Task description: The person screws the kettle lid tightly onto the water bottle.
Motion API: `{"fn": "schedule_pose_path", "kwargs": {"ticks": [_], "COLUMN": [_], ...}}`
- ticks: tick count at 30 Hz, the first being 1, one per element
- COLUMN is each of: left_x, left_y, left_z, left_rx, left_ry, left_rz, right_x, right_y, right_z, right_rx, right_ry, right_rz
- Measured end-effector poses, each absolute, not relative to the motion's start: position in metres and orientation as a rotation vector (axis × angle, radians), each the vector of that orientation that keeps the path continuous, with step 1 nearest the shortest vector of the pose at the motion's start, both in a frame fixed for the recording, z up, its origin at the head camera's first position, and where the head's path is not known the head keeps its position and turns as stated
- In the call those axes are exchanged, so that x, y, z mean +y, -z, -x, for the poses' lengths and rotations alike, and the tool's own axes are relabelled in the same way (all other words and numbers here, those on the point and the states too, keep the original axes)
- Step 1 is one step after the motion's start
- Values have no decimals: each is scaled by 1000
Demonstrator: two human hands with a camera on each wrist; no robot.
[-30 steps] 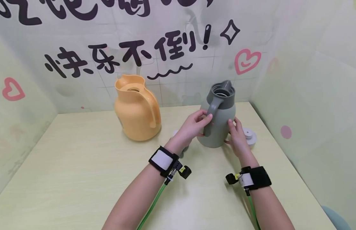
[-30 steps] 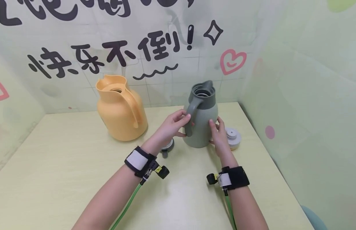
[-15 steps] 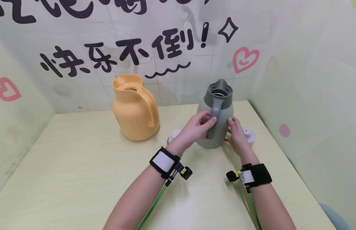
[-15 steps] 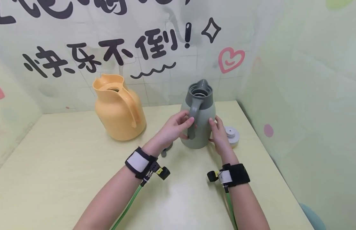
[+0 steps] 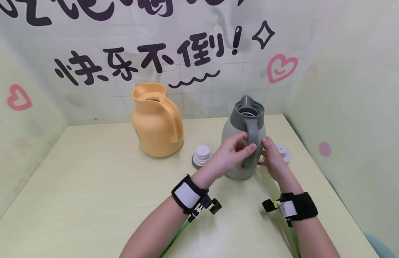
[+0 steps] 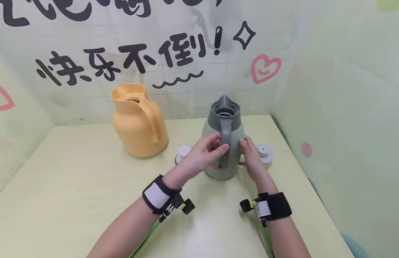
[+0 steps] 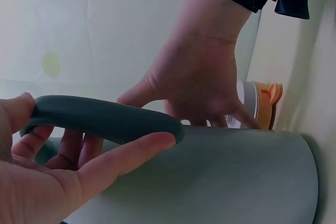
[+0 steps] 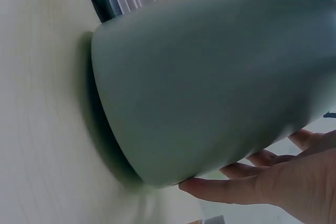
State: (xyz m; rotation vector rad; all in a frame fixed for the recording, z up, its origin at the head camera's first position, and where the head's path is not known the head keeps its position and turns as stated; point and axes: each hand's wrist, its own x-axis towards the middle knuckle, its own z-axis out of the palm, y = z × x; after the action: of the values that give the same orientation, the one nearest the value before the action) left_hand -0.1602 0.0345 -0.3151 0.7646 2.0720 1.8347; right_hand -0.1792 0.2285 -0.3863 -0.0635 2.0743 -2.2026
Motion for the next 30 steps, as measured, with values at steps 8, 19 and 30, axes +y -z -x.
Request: {"fn": "schedule_pose_path", "kwargs": {"ticks": [8, 19, 30], "left_x": [36, 35, 36], "left_y": [309, 304, 311], "left_z": [135, 100, 80], "left_rx": [2118, 2210, 2198], "left_ry": [-1813, -1825, -1875], "left_rz": [-854, -989, -932], "right_x": [228, 230, 230], "right_y": [376, 377, 386], "right_z": [154, 128, 118], "right_rx": [2027, 2079, 1986], "right_ry": [2268, 2309, 2329], "right_rz": [57, 211, 399]}}
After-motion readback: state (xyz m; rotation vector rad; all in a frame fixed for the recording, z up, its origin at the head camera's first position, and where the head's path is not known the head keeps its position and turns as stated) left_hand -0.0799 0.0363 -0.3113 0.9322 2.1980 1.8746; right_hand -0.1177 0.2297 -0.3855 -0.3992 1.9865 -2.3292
